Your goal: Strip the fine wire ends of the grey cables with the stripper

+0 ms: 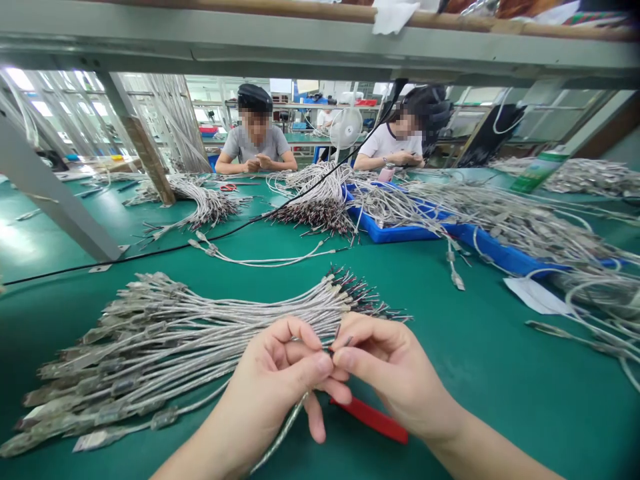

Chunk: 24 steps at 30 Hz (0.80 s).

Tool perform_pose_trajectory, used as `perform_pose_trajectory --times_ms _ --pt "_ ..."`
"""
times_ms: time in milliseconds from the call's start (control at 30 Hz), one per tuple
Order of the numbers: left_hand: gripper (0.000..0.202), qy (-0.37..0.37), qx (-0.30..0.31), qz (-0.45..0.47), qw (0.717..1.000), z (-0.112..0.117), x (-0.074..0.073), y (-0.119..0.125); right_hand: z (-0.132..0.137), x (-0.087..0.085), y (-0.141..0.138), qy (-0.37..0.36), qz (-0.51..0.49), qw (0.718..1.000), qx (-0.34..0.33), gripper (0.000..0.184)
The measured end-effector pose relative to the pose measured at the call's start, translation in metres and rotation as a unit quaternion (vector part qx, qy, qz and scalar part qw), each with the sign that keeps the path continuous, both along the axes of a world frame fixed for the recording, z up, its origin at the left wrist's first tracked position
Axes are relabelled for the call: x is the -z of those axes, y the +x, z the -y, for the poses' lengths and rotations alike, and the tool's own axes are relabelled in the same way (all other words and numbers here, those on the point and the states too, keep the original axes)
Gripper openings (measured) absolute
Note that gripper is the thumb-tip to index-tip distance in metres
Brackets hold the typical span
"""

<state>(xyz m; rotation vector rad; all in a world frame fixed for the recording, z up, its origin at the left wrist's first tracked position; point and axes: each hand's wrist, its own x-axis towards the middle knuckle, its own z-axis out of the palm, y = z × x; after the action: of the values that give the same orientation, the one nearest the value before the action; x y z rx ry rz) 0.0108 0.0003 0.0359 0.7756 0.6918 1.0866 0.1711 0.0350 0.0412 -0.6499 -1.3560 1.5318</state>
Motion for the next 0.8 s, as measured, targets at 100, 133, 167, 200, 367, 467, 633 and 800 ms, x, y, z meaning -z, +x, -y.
perform_pose_trajectory --times_ms 100,133,167,200,367,467,633,800 --pt "0.02 -0.004 -0.023 -0.026 0.999 0.0 -0.002 0.004 0.002 0.002 0.001 0.025 0.002 0.999 0.044 0.012" --pt "0.02 -0.004 -0.032 -0.037 0.999 -0.001 -0.003 0.006 0.003 0.003 0.001 0.032 0.008 0.998 0.057 0.012" --pt "0.018 -0.006 -0.041 -0.047 0.998 -0.001 -0.004 0.007 0.003 0.003 0.001 0.039 0.017 0.997 0.07 0.012" --pt "0.017 -0.007 -0.05 -0.056 0.997 -0.002 -0.005 0.008 0.003 0.004 0.001 0.042 0.027 0.995 0.081 0.012" --pt "0.007 -0.009 -0.083 -0.08 0.993 -0.004 -0.007 0.01 0.001 0.008 0.0 0.033 0.065 0.992 0.108 0.018" --pt "0.006 -0.008 -0.106 -0.094 0.99 -0.005 -0.007 0.012 0.0 0.012 -0.001 0.009 0.062 0.993 0.105 0.018" --pt "0.003 0.007 -0.178 -0.106 0.978 -0.006 -0.004 0.015 0.0 0.017 -0.002 -0.013 0.068 0.994 0.09 0.016" --pt "0.006 0.006 -0.185 -0.103 0.977 -0.007 0.0 0.01 -0.001 0.018 -0.003 -0.01 0.09 0.993 0.072 0.008"
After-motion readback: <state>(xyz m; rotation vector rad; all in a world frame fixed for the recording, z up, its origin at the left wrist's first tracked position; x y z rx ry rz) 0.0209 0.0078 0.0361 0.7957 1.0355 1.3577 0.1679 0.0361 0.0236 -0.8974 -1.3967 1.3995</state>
